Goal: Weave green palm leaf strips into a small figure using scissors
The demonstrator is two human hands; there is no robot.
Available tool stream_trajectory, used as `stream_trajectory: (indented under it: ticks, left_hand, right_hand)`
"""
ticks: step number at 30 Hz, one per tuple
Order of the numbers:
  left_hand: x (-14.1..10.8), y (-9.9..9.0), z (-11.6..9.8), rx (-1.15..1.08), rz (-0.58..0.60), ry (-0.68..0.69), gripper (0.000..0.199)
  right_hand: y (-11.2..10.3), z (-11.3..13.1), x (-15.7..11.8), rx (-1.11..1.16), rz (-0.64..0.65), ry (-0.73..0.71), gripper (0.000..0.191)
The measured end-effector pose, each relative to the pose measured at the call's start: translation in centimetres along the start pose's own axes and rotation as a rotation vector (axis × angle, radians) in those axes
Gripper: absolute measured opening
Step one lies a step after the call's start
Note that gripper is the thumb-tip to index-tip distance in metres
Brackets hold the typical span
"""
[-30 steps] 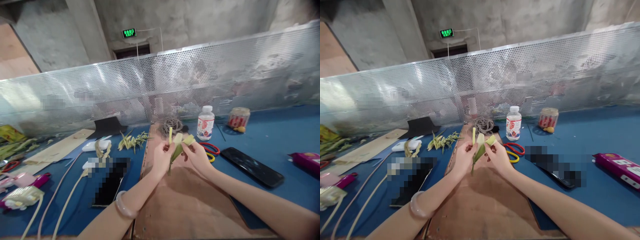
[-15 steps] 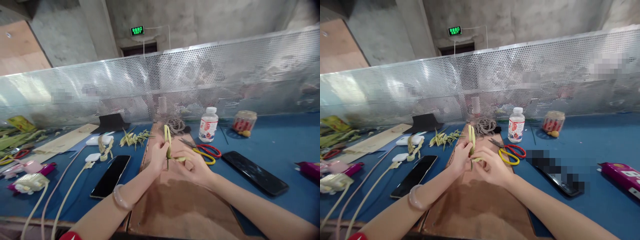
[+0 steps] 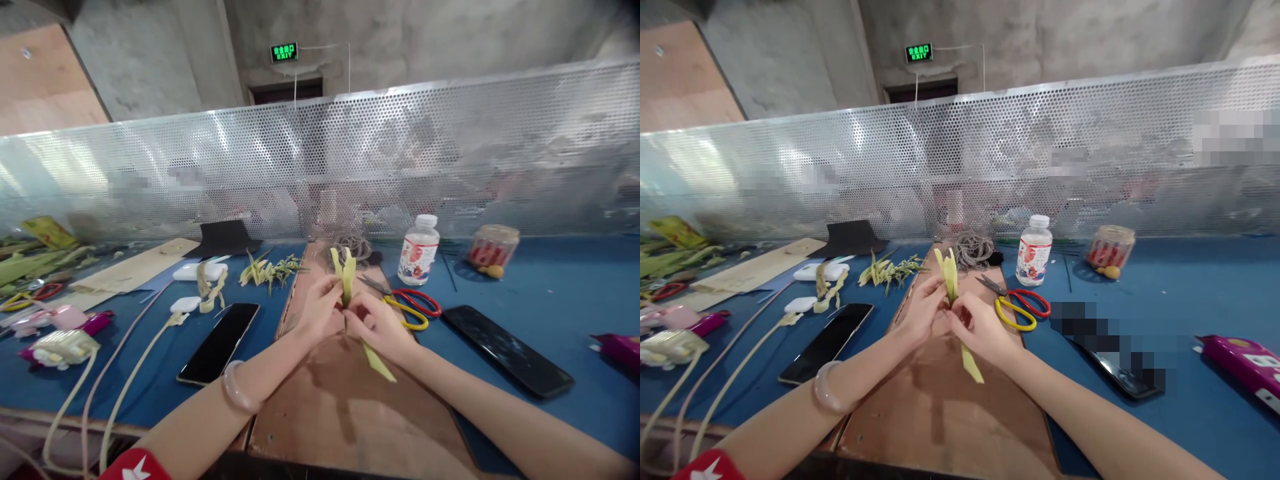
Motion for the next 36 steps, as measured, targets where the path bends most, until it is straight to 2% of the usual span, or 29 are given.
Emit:
stream_trajectory:
  ticks: [2, 5, 8, 10, 12, 14, 18, 26, 30, 36]
  left_hand:
    - [0.2, -0.2, 0.2, 0.009, -0.019, -0.015, 0.025]
    - [0.3, -0.4, 0.3, 0.003, -0.073, -0.049, 0.027]
    - [0.3, -0.5, 0.1, 0.018, -0.122, -0.028, 0.027]
    - [0.2, -0.5, 0.0, 0.034, -0.135, -0.002, 0.028]
    - [0.2, -0.4, -0.1, 0.051, -0.122, 0.030, 0.027]
    - [0.1, -0.3, -0.1, 0.073, -0.085, 0.061, 0.026]
    - [-0.2, 0.2, 0.0, 0.084, -0.003, 0.087, 0.026]
    - [-0.6, 0.1, -1.1, 0.220, 0.098, 0.144, 0.024]
    - [-0.3, 0.2, -1.2, 0.200, 0.143, 0.138, 0.022]
    - [-0.1, 0.0, -0.7, 0.181, 0.116, 0.100, 0.020]
  right_hand:
    - [0.1, -1.0, 0.2, 0.155, -0.075, 0.153, 0.013]
    - [0.5, -2.2, 0.3, 0.374, -0.109, 0.266, 0.008]
    - [0.8, -2.5, 0.3, 0.412, -0.049, 0.288, 0.036]
    - [0.9, -2.2, 0.4, 0.421, 0.024, 0.274, 0.045]
    - [0.9, -1.8, 0.4, 0.462, 0.036, 0.276, 0.040]
    - [0.9, -1.7, 0.6, 0.492, -0.019, 0.307, 0.029]
    - [0.7, -2.5, 0.8, 0.476, -0.108, 0.356, 0.032]
    - [0.3, -2.5, 0.6, 0.498, -0.098, 0.338, 0.037]
    - [0.3, -2.4, 0.4, 0.445, -0.117, 0.321, 0.038]
    - [0.3, -2.3, 0.4, 0.379, -0.070, 0.319, 0.032]
Point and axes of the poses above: each hand's wrist, its own x-axis towards the middle knuckle, its own y-axis out of the palm, z = x × y, the point moved 2 cm from there along x, towards the middle knuckle
